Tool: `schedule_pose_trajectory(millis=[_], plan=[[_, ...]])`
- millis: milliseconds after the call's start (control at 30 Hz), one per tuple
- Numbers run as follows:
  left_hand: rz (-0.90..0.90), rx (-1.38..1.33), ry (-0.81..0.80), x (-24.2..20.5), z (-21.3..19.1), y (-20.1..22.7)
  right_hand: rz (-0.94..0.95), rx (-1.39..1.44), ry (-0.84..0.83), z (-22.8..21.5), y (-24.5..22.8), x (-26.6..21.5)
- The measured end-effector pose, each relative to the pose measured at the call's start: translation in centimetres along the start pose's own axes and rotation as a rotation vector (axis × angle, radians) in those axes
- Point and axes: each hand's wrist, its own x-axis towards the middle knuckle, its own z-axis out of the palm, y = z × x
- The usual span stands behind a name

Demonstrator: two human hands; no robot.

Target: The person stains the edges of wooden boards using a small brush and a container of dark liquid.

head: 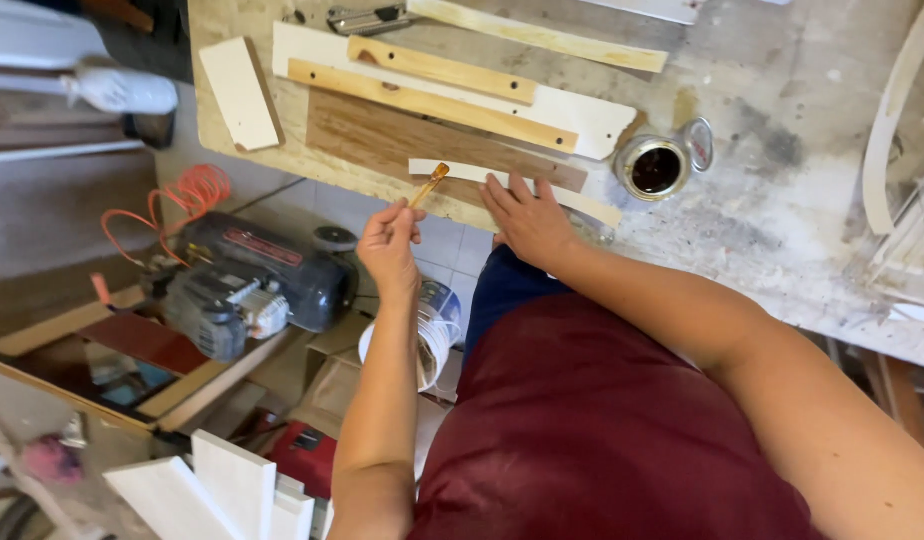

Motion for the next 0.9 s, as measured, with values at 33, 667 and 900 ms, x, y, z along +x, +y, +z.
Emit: schedule_pose_trajectory(millis=[33,667,900], plan=[[-0.023,0.042,0.009,0.1,-1.1,-2.4,0.003,0.000,-0.003,0.0,0.0,0.2],[0.053,0.335,0.176,1.7,-1.5,-9.0,-0.061,-0.111,0.059,0.0,0.4,1.0],[0.308,0.738,0.246,3.0,-2.7,-10.8,-0.058,-0.115,0.082,-0.1,0.6,0.8]])
